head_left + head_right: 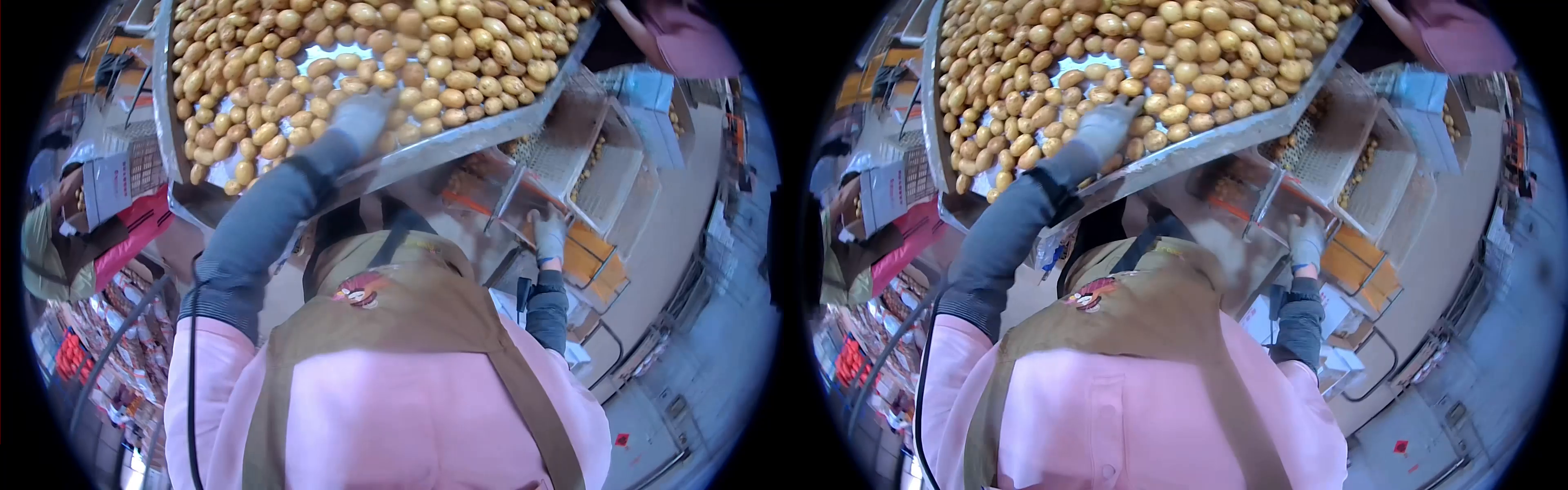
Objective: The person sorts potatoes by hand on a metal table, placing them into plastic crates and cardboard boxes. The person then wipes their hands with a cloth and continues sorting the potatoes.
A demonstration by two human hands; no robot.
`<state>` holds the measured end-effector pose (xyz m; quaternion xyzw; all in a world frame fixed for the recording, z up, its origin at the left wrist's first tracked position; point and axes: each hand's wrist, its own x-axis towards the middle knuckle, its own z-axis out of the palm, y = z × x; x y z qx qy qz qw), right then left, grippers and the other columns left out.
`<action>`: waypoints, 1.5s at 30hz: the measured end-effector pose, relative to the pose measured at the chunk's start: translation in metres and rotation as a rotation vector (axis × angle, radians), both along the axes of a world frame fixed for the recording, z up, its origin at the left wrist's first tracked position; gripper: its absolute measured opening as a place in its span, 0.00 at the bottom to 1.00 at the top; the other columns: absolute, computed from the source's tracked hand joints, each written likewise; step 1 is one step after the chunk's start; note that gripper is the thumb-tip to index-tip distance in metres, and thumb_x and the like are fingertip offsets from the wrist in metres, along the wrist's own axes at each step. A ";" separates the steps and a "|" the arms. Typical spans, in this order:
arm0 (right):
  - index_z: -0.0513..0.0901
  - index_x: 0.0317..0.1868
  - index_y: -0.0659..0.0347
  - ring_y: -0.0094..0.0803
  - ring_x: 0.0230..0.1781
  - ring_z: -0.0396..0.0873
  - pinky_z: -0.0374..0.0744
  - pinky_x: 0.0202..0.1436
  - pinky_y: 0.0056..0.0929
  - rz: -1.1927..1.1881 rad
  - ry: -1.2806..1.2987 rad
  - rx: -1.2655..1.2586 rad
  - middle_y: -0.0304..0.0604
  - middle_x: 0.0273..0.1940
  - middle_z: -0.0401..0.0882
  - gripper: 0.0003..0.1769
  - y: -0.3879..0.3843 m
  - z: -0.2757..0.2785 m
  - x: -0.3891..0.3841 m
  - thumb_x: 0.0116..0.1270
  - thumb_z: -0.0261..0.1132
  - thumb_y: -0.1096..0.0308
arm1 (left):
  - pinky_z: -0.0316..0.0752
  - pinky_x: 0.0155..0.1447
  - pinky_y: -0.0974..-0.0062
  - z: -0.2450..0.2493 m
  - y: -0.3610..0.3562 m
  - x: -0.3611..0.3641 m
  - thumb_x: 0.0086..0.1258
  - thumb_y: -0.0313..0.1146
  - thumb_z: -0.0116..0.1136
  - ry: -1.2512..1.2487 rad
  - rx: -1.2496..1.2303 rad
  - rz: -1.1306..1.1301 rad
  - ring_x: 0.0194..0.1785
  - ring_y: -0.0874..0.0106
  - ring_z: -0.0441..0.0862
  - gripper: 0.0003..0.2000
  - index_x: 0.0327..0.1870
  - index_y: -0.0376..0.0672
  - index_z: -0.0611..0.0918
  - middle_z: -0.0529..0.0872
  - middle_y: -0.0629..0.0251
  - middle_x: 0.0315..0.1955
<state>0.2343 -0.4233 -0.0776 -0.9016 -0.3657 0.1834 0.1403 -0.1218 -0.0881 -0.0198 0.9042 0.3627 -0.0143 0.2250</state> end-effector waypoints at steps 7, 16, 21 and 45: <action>0.75 0.65 0.64 0.28 0.48 0.82 0.82 0.48 0.25 -0.163 1.163 0.365 0.42 0.48 0.82 0.19 0.160 0.094 -0.147 0.80 0.58 0.64 | 0.80 0.55 0.57 -0.003 -0.015 -0.007 0.59 0.23 0.63 -0.298 -0.049 0.360 0.50 0.50 0.84 0.29 0.65 0.50 0.77 0.83 0.49 0.46; 0.79 0.54 0.56 0.35 0.42 0.81 0.82 0.48 0.41 -0.442 1.713 0.115 0.40 0.44 0.80 0.23 0.070 0.065 -0.073 0.77 0.58 0.45 | 0.77 0.60 0.58 0.026 -0.110 -0.065 0.73 0.37 0.59 -0.497 -0.240 0.133 0.54 0.51 0.82 0.18 0.60 0.41 0.81 0.83 0.53 0.55; 0.82 0.49 0.62 0.32 0.35 0.80 0.79 0.40 0.33 -0.187 0.823 0.058 0.38 0.38 0.81 0.19 0.072 0.051 -0.033 0.75 0.58 0.54 | 0.80 0.56 0.64 -0.012 -0.104 -0.141 0.76 0.34 0.59 -0.436 -0.168 0.715 0.51 0.58 0.86 0.13 0.57 0.43 0.85 0.88 0.54 0.49; 0.76 0.66 0.57 0.42 0.55 0.82 0.80 0.58 0.36 -0.823 0.829 0.447 0.47 0.57 0.80 0.23 0.010 0.070 0.081 0.77 0.59 0.55 | 0.81 0.53 0.59 -0.016 -0.039 -0.091 0.74 0.38 0.59 -0.255 0.038 0.447 0.49 0.57 0.86 0.20 0.64 0.44 0.79 0.87 0.55 0.47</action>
